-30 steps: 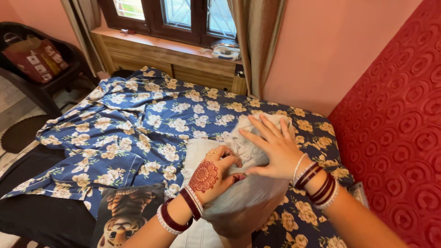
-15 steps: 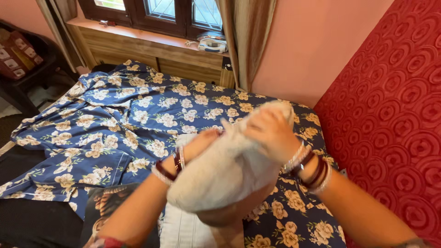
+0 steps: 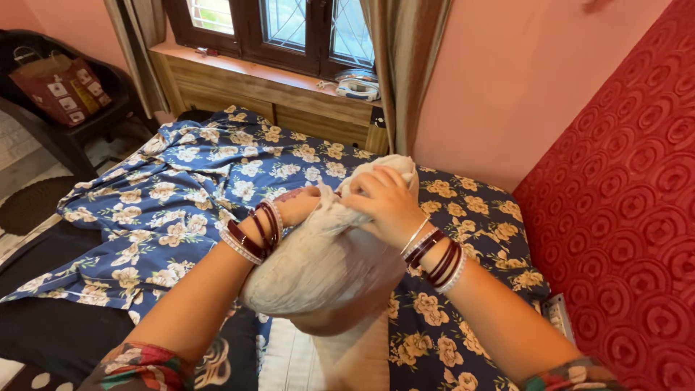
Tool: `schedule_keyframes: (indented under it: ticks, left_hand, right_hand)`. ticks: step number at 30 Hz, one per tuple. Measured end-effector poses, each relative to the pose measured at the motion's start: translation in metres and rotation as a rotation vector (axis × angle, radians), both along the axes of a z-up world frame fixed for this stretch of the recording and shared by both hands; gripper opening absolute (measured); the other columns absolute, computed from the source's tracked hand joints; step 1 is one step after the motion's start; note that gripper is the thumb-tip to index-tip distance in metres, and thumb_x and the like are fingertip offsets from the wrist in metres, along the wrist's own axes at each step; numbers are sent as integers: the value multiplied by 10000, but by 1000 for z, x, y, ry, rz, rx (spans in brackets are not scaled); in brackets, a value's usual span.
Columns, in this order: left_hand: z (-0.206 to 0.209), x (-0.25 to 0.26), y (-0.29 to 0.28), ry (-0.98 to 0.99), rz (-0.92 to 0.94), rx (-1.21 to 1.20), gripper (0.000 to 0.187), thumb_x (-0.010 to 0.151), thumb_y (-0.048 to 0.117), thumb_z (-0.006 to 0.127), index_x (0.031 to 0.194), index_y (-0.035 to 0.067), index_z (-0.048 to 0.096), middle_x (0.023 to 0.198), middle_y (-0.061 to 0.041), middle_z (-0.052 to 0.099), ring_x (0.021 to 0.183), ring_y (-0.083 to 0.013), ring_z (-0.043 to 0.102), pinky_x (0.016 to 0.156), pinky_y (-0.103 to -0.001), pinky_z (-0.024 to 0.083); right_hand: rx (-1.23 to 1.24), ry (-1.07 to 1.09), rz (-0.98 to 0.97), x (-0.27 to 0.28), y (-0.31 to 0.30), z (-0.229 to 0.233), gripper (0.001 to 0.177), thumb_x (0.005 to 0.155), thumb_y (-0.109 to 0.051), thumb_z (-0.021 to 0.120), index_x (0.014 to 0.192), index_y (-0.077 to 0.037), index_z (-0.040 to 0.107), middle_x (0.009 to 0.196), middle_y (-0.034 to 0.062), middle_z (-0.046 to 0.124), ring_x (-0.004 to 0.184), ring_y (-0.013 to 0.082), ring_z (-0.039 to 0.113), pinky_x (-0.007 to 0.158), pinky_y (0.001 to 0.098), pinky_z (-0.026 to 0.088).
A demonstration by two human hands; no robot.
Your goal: The person places a white pillow into a blue floral pillowcase on a bed, smoothing the fabric and zipping the closure. They repeat this process with a second pillow, ensuring the cases are properly fitted and aligned.
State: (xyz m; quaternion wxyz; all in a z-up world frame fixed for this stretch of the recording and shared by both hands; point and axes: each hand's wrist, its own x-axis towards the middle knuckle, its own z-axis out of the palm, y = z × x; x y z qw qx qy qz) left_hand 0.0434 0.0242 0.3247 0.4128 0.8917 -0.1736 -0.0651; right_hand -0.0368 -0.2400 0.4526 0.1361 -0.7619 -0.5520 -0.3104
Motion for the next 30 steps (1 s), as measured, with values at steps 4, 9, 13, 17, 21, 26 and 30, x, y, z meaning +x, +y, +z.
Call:
schedule_keyframes:
  ticks: [4,9,13,17,21,26,30]
  left_hand:
    - [-17,12,12,-494,-282,339,394,939,333,493,1142,95,732,1139,-154,711,1056,-305,638,934,-374,489]
    - [49,-51,-10,-294,23,358,376,995,421,519,1035,99,708,1011,-163,703,992,-340,671,859,-425,523]
    - [89,-91,-34,-495,141,433,261,879,327,601,950,109,727,923,-154,721,935,-360,691,814,-468,538]
    - [90,-88,-45,-542,124,392,319,794,328,658,985,84,735,912,-180,732,873,-360,698,764,-471,544]
    - [83,-64,-52,-466,103,256,270,871,227,602,1042,114,777,976,-151,762,904,-318,726,840,-420,565]
    - [103,-69,-59,-436,147,-67,233,892,122,601,1029,95,787,980,-156,764,904,-278,752,816,-371,583]
    - [128,-85,-71,-457,175,-97,248,897,69,585,1050,81,778,1004,-161,761,925,-282,752,824,-365,581]
  right_hand:
    - [25,64,4,-8,1,-7,419,686,-209,826,1088,-195,712,1139,40,619,1170,295,559,1153,615,288]
    - [33,5,-12,-25,-12,-16,389,741,-100,759,1116,-196,717,1124,2,625,1150,239,592,1188,611,311]
    - [58,-41,15,-46,-22,-23,359,756,-87,727,1096,-204,713,1125,6,625,1139,234,592,1192,597,322]
    - [42,-77,71,-61,-24,-23,397,756,-83,720,1141,-180,715,1181,40,629,1184,253,587,1176,567,346]
    - [-18,-4,90,-71,-17,-15,436,743,-72,713,1172,-149,701,1240,89,637,1235,299,578,1166,540,370]
    - [-101,239,52,-63,-13,10,464,797,-293,720,1192,-55,666,1226,153,637,1199,350,564,1087,529,385]
    - [-270,384,-81,-39,-4,13,435,920,-426,615,1157,-70,692,1241,124,665,1185,319,596,1036,454,439]
